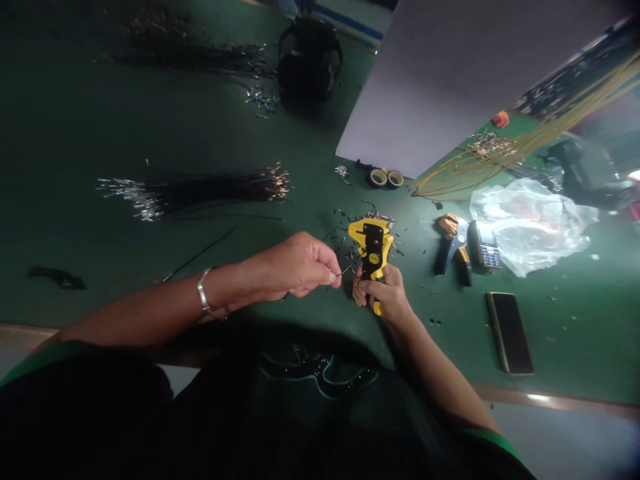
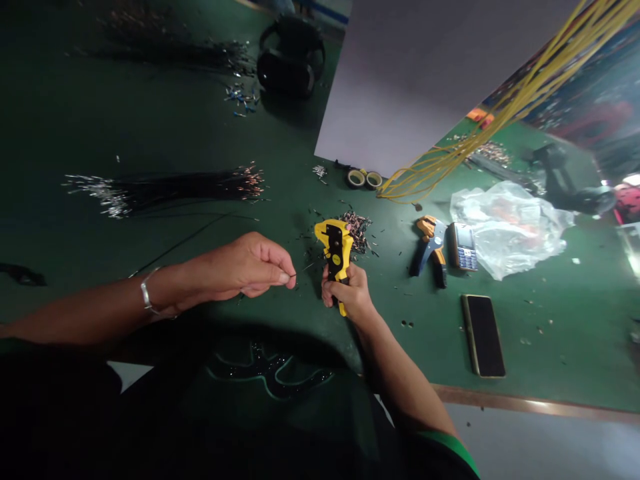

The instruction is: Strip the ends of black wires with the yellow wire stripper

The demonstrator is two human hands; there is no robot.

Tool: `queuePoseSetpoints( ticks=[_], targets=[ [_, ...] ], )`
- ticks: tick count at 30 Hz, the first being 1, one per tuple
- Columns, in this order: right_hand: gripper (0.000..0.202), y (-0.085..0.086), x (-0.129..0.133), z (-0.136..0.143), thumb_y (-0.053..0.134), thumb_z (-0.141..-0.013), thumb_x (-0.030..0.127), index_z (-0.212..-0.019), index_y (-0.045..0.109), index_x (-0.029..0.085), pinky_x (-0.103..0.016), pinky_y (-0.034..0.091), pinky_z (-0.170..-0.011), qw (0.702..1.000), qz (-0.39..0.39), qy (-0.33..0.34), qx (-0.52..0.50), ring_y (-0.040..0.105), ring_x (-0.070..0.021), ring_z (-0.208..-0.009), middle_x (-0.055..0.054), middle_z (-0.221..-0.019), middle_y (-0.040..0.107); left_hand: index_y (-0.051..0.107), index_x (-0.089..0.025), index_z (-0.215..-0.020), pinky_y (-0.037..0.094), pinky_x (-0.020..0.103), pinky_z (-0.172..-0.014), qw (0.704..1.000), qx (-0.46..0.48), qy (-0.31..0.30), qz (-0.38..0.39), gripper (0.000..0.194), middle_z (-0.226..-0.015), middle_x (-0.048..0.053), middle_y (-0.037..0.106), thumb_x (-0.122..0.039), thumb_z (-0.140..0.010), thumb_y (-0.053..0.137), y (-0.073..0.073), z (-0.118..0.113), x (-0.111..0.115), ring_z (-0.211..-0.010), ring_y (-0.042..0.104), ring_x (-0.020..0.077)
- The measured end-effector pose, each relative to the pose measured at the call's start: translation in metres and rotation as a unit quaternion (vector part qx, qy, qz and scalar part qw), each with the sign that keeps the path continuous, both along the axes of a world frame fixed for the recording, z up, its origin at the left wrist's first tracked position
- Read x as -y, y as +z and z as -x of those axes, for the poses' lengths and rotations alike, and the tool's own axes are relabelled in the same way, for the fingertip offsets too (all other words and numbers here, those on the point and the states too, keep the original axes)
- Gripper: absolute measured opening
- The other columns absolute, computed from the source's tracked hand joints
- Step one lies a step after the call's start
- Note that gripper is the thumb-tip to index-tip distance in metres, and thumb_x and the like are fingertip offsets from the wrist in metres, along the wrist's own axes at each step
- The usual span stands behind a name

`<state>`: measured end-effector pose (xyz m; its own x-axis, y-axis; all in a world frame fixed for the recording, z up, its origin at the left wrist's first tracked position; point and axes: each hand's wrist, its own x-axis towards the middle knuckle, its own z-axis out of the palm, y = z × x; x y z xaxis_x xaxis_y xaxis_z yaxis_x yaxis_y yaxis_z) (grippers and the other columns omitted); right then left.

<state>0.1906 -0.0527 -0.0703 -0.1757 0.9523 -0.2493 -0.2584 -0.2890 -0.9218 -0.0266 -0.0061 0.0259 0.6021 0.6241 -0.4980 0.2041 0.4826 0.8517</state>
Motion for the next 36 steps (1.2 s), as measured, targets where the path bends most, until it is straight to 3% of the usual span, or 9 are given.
queuePoseSetpoints(
  ticks=[5, 9, 12, 15, 17, 19, 23, 28, 36],
  targets=[
    [0.017, 0.000, -0.002, 0.002, 0.060, -0.060, 0.006, -0.074, 0.057, 0.017, -0.024, 0.040, -0.035, 1.000, -0.001, 0.010, -0.023, 0.045, -0.0096, -0.031, 0.006, -0.044, 0.054, 0.065, -0.012, -0.065, 0.022, 0.020, -0.037, 0.999, 0.041, 0.006, 0.014, 0.012, -0.040, -0.006, 0.041, -0.007, -0.071, 0.056, -0.001, 0.000, -0.002, -0.034, 0.028, 0.0038],
    [0.017, 0.000, -0.004, 0.004, 0.060, -0.060, 0.007, -0.073, 0.056, 0.017, -0.024, 0.040, -0.033, 0.999, 0.006, 0.007, -0.033, 0.044, -0.0095, -0.030, 0.007, -0.043, 0.053, 0.070, -0.014, -0.075, 0.036, 0.019, -0.047, 0.987, 0.022, -0.062, -0.148, 0.012, -0.048, -0.004, 0.050, -0.013, -0.077, 0.058, -0.008, -0.001, -0.005, -0.045, 0.043, 0.0063],
    [0.016, -0.001, -0.004, 0.004, 0.060, -0.060, 0.008, -0.072, 0.055, 0.017, -0.024, 0.039, -0.033, 1.000, 0.002, 0.010, -0.027, 0.043, -0.0097, -0.029, 0.006, -0.043, 0.053, 0.071, -0.016, -0.074, 0.047, 0.026, -0.075, 0.948, 0.044, -0.086, -0.304, 0.011, -0.084, 0.004, 0.068, -0.013, -0.078, 0.061, -0.008, -0.001, -0.010, -0.078, 0.059, 0.0122],
    [0.012, -0.002, -0.004, 0.004, 0.060, -0.061, 0.009, -0.067, 0.055, 0.017, -0.025, 0.040, -0.034, 1.000, -0.012, 0.018, -0.008, 0.045, -0.0104, -0.029, 0.005, -0.043, 0.054, 0.069, -0.017, -0.067, 0.039, 0.034, -0.099, 0.922, 0.086, -0.106, -0.361, 0.015, -0.114, 0.006, 0.067, -0.009, -0.078, 0.062, -0.008, -0.004, -0.012, -0.115, 0.051, 0.0189],
    [0.010, -0.002, -0.004, 0.004, 0.059, -0.061, 0.009, -0.062, 0.054, 0.017, -0.024, 0.039, -0.034, 0.999, -0.026, 0.026, 0.010, 0.046, -0.0109, -0.030, 0.004, -0.042, 0.055, 0.068, -0.016, -0.069, 0.041, 0.034, -0.098, 0.925, 0.130, -0.142, -0.327, 0.017, -0.107, 0.007, 0.069, -0.009, -0.081, 0.058, -0.012, -0.007, -0.011, -0.116, 0.052, 0.0188],
    [0.010, -0.002, -0.003, 0.005, 0.058, -0.060, 0.009, -0.061, 0.054, 0.018, -0.024, 0.038, -0.034, 0.999, -0.028, 0.030, 0.028, 0.047, -0.0111, -0.030, 0.004, -0.041, 0.055, 0.066, -0.014, -0.075, 0.049, 0.029, -0.082, 0.940, 0.159, -0.163, -0.254, 0.017, -0.094, 0.008, 0.071, -0.012, -0.085, 0.053, -0.018, -0.010, -0.009, -0.091, 0.063, 0.0148],
    [0.013, 0.001, -0.002, 0.007, 0.058, -0.059, 0.009, -0.067, 0.054, 0.018, -0.024, 0.039, -0.035, 0.999, -0.006, 0.025, 0.044, 0.045, -0.0107, -0.030, 0.006, -0.041, 0.054, 0.061, -0.012, -0.075, 0.037, 0.018, -0.046, 0.982, 0.106, -0.065, -0.142, 0.017, -0.075, 0.003, 0.065, -0.019, -0.088, 0.052, -0.029, -0.017, -0.002, -0.045, 0.046, 0.0025],
    [0.017, 0.000, 0.000, 0.007, 0.058, -0.058, 0.009, -0.072, 0.054, 0.018, -0.023, 0.039, -0.035, 0.997, 0.001, 0.033, 0.064, 0.046, -0.0095, -0.031, 0.007, -0.044, 0.054, 0.053, -0.012, -0.061, 0.019, 0.020, -0.037, 0.993, 0.064, 0.094, -0.037, 0.028, -0.061, 0.000, 0.056, -0.011, -0.088, 0.046, -0.026, -0.026, 0.003, -0.036, 0.032, 0.0003],
    [0.017, 0.000, 0.003, 0.011, 0.056, -0.058, 0.011, -0.074, 0.054, 0.018, -0.021, 0.038, -0.037, 0.986, -0.013, 0.064, 0.153, 0.047, -0.0077, -0.036, 0.006, -0.055, 0.055, 0.054, -0.014, -0.056, 0.016, 0.024, -0.038, 0.996, -0.024, 0.039, -0.074, 0.026, -0.053, -0.001, 0.053, -0.016, -0.082, 0.055, -0.035, -0.022, -0.003, -0.035, 0.030, 0.0015]
  ],
)
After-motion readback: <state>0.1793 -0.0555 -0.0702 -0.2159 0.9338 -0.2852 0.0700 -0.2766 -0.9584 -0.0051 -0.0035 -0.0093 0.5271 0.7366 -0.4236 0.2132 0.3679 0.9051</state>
